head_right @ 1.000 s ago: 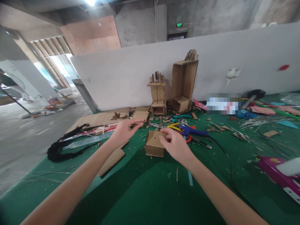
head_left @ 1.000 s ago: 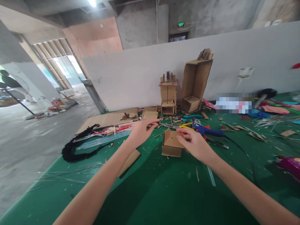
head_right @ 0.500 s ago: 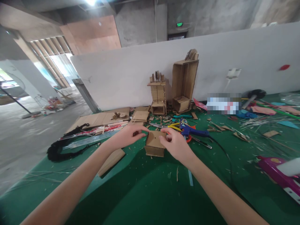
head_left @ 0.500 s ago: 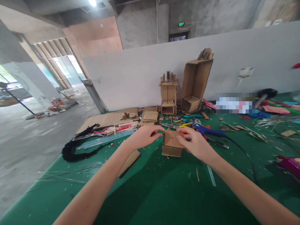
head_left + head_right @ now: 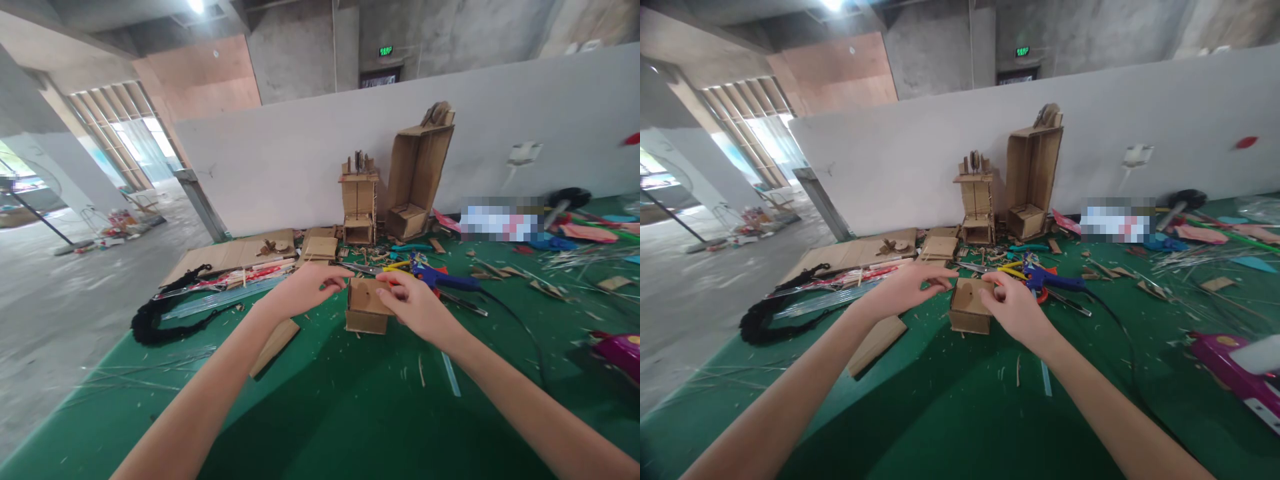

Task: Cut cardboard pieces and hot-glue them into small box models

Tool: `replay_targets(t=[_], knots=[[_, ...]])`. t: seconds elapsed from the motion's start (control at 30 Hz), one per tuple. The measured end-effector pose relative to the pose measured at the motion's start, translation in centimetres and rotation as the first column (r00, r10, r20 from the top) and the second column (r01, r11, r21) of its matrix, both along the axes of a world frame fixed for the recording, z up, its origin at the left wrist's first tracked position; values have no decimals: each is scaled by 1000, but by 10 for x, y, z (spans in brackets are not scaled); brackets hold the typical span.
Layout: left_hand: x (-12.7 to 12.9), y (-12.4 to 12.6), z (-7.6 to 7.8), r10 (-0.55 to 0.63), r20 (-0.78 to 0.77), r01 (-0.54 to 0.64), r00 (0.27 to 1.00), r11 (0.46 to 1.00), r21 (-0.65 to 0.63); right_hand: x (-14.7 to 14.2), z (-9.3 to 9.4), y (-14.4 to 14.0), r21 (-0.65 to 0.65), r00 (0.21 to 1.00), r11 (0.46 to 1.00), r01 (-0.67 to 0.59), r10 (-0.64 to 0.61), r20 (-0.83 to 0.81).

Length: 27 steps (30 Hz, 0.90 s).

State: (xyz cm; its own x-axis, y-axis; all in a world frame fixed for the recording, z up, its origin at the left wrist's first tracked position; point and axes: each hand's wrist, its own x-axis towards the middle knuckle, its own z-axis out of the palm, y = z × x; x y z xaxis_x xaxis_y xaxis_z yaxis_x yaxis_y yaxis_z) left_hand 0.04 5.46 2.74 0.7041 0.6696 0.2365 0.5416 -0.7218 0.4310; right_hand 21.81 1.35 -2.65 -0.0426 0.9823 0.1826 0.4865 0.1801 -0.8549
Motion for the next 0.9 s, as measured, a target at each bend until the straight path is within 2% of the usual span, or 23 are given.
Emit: replay_targets(t=[0.2, 0.37, 0.57, 0.9], knots=[[1, -5, 4, -84, -92, 82, 992, 996, -28, 1, 1, 1, 26, 998, 998, -49, 48, 27], [0, -9, 7, -134, -127, 123, 983, 988, -90, 2, 2, 1, 13, 998, 999, -39, 39, 55], [6, -8, 0, -111, -116, 109, 987, 994, -26, 2, -1, 3, 18, 998, 999, -48, 48, 37], [5, -6, -1, -120, -135, 115, 984, 992, -43, 1, -3, 3, 25, 998, 1000, -12, 10, 63]])
